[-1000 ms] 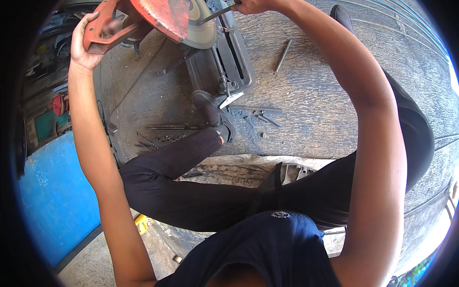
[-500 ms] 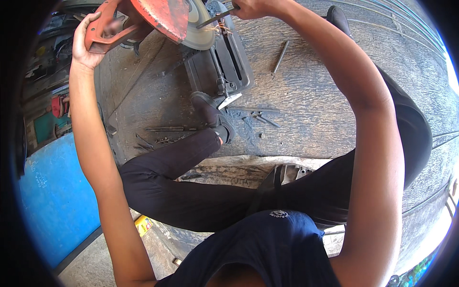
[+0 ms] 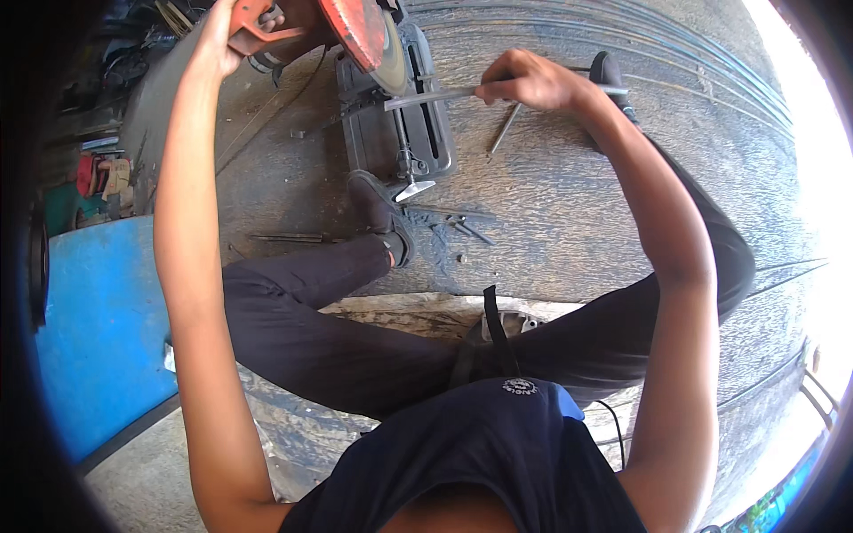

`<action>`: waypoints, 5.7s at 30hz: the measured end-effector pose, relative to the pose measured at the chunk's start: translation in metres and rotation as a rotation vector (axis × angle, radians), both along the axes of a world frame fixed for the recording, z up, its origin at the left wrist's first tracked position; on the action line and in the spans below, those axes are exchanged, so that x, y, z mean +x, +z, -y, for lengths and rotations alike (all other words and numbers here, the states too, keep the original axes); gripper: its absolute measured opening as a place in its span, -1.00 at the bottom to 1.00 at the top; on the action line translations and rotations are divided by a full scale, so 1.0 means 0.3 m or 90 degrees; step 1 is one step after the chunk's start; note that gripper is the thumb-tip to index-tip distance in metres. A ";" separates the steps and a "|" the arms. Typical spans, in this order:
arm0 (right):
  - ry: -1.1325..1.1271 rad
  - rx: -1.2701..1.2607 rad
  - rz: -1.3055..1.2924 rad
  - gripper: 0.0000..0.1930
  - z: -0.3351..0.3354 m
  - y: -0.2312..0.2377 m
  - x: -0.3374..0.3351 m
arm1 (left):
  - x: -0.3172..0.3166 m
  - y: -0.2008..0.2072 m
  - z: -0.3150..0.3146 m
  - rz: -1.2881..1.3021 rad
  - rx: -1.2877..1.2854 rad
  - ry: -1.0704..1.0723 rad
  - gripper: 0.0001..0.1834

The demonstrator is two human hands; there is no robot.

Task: Cutting metal rods using a chop saw.

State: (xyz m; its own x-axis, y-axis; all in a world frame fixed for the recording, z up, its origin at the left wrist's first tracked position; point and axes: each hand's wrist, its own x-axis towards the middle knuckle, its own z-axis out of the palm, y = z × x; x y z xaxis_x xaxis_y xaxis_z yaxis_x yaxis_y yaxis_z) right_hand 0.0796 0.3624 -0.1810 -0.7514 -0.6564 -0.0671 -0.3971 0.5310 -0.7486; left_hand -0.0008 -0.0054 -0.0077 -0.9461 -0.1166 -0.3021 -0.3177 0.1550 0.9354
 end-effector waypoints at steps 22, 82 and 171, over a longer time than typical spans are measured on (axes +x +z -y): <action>-0.263 -0.083 0.026 -0.58 0.126 -0.236 0.132 | -0.055 -0.014 0.057 0.101 0.061 -0.058 -0.57; -0.266 -0.126 0.197 -0.52 0.233 -0.286 0.066 | -0.006 0.011 0.010 0.052 0.014 -0.081 -0.36; -0.198 -0.235 0.220 -0.65 0.287 -0.343 0.058 | -0.012 0.020 -0.002 0.075 0.020 -0.031 -0.47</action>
